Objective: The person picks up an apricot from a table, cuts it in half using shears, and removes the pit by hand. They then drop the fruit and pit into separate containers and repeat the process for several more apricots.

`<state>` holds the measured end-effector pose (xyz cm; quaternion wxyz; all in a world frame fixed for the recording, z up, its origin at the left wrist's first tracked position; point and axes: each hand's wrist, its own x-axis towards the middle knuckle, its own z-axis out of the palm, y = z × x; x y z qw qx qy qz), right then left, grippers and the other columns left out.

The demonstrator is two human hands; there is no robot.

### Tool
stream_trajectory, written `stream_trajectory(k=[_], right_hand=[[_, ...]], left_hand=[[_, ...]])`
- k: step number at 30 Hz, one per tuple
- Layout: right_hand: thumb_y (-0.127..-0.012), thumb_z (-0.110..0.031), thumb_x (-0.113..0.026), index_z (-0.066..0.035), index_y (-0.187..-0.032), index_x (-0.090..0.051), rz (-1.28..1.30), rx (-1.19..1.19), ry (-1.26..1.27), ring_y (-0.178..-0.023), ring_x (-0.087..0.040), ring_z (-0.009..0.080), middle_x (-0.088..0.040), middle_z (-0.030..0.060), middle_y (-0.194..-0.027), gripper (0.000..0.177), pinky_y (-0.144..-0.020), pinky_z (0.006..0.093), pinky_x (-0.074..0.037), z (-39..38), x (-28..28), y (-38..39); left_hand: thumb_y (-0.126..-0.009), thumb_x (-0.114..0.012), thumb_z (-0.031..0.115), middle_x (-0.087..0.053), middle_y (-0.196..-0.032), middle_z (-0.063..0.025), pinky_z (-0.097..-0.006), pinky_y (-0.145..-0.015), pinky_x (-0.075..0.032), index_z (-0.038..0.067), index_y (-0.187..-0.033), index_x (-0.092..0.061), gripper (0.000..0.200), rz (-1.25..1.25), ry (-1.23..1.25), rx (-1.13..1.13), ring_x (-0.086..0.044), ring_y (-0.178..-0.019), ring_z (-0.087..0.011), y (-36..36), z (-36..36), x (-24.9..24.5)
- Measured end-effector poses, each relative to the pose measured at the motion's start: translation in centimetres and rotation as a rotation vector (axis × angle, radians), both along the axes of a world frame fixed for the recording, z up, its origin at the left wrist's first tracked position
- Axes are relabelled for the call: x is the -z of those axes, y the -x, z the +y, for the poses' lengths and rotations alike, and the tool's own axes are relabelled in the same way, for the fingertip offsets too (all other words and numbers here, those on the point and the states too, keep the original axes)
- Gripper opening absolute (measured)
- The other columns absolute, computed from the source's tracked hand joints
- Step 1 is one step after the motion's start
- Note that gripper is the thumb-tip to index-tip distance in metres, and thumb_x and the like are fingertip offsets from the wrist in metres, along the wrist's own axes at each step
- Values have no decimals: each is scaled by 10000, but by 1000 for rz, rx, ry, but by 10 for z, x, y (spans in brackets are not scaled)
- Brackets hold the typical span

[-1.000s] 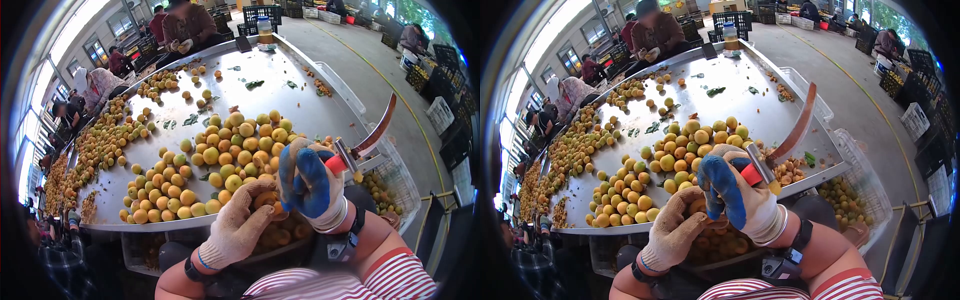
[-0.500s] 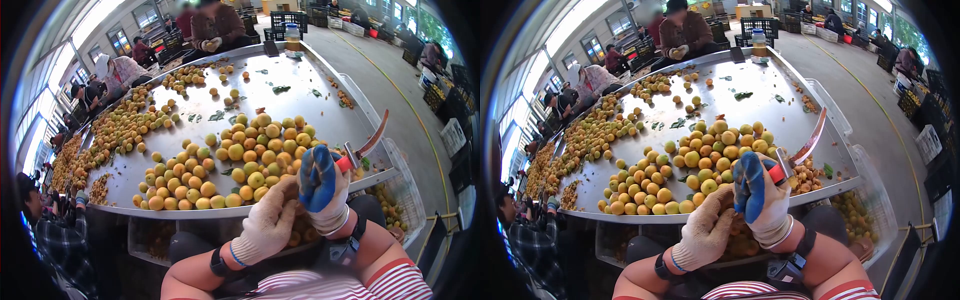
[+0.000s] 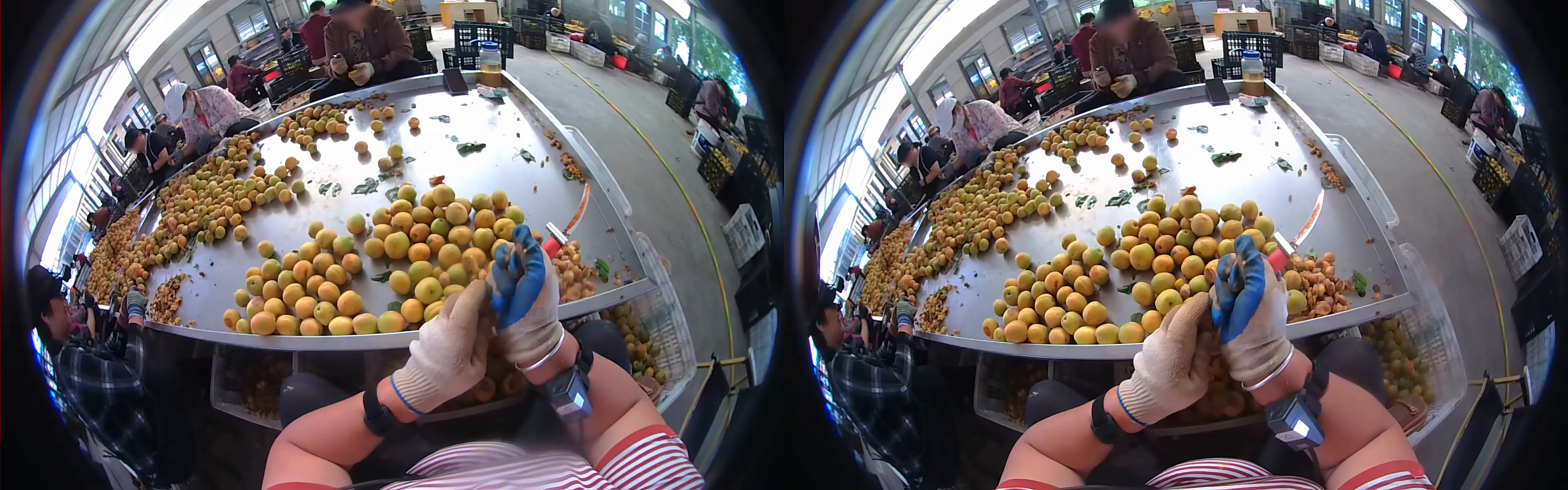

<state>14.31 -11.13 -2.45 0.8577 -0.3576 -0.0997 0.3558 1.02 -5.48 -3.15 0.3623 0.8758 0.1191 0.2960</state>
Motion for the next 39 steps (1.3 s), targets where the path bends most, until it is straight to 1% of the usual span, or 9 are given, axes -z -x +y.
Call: stream_trajectory(k=[6,10,15,18,22,26,29,34,39], right_hand=[[-1069,-307,-502,-166,-800,-467,271,-5,-37,-467,-323,82,-415,-32,-658,306,-443,244,-294,8,-13,-14],[-1030,-329,-581,-159,-783,-474,132,70,-97,-477,-360,108,-471,2,-693,318,-444,269,-306,7,-9,-28],[-1014,-341,-608,-150,-766,-497,-43,138,-40,-494,-440,119,-509,16,-722,332,-447,273,-343,0,-8,-33],[-1018,-332,-600,-150,-764,-505,-176,157,32,-497,-462,121,-497,10,-708,326,-444,269,-362,-5,-14,-30],[-1031,-336,-580,-131,-792,-523,-145,138,-4,-487,-466,114,-471,-1,-672,320,-428,265,-373,-4,-10,-36],[-1036,-358,-576,-100,-812,-539,-247,83,84,-472,-456,106,-482,3,-686,344,-414,259,-376,-4,-6,-37],[-1039,-368,-575,-92,-783,-542,-272,61,90,-468,-459,99,-504,16,-697,378,-399,248,-373,-2,-5,-35],[-978,-347,-693,-69,-755,-600,-243,95,105,-406,-475,89,-529,13,-594,368,-359,242,-364,3,-12,-26],[-970,-325,-707,-60,-779,-619,-239,34,97,-405,-481,93,-561,26,-605,339,-349,246,-365,9,-4,-22]], left_hand=[[-963,-590,64,-644,-1027,-221,-427,-790,-541,2,-1265,-556,310,4,-27,15,-663,-908,-407,-10,15,1],[-963,-677,114,-666,-971,-191,-344,-786,-539,-11,-1176,-652,248,43,108,-83,-685,-890,-278,-12,42,-4],[-984,-652,289,-705,-1017,-196,-379,-791,-546,94,-1248,-653,328,467,-77,-219,-713,-920,-293,-10,74,-2],[-982,-651,286,-710,-927,-181,-385,-755,-548,83,-1186,-658,288,437,-58,-346,-712,-859,-309,-3,72,-11],[-984,-644,260,-703,-858,-167,-396,-720,-547,67,-1087,-652,219,345,145,-126,-703,-793,-307,8,60,-17],[-941,-687,283,-703,-983,-125,-392,-776,-556,104,-1106,-687,243,616,-121,207,-707,-884,-288,20,30,-25],[-900,-726,302,-700,-1007,-131,-403,-780,-561,118,-1114,-699,284,602,-69,186,-712,-881,-275,27,35,-39],[-788,-787,334,-718,-1049,-135,-415,-824,-565,114,-1133,-715,415,742,-374,-518,-717,-945,-312,41,110,-15],[-724,-789,424,-732,-1041,-146,-432,-836,-567,95,-1080,-738,487,1158,-312,-650,-715,-969,-333,35,147,6]])
